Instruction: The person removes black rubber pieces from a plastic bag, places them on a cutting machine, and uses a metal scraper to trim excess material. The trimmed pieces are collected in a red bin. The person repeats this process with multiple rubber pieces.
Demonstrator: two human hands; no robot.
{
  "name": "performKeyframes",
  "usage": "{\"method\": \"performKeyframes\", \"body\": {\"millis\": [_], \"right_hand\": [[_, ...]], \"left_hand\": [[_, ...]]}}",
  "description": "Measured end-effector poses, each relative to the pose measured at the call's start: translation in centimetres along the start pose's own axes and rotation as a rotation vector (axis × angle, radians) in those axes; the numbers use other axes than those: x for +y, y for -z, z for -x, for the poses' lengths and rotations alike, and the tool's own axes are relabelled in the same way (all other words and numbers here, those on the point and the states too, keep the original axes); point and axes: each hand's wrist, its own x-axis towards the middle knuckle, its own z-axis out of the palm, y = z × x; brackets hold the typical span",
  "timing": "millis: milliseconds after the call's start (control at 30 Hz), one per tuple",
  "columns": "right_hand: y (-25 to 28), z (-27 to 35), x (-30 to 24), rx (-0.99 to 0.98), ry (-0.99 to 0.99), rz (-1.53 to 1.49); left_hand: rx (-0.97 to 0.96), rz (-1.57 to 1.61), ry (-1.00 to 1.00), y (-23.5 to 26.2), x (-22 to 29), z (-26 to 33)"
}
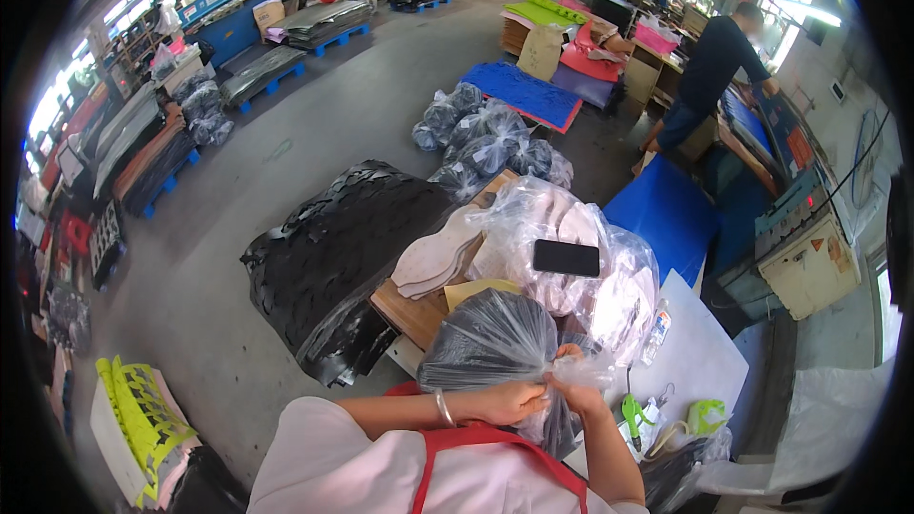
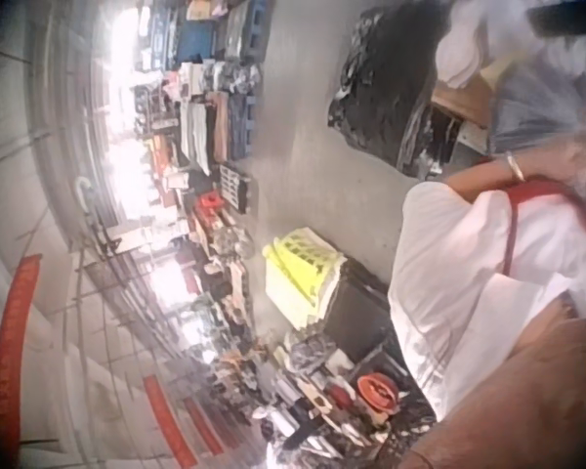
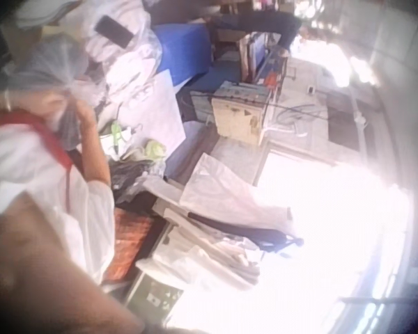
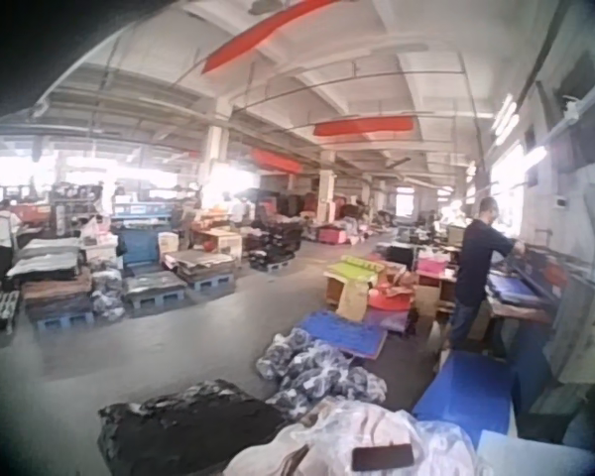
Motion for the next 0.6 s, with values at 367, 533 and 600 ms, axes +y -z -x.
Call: {"method": "performKeyframes", "body": {"millis": [367, 533, 600], "right_hand": [[-0.9, -0.1, -0.5, 0.201, 0.738, 1.279], [-2.1, -0.4, 2.6, 0.408, 0.306, 0.844], [-2.7, -0.5, 4.1, 0.503, 0.246, 0.823]], "left_hand": [[0.073, -0.599, -0.171, 1.6, -5.9, -5.5], [0.241, -0.914, -0.249, 0.2, -8.4, -6.5], [0.261, -0.901, -0.217, 0.1, -8.6, -6.5]]}}
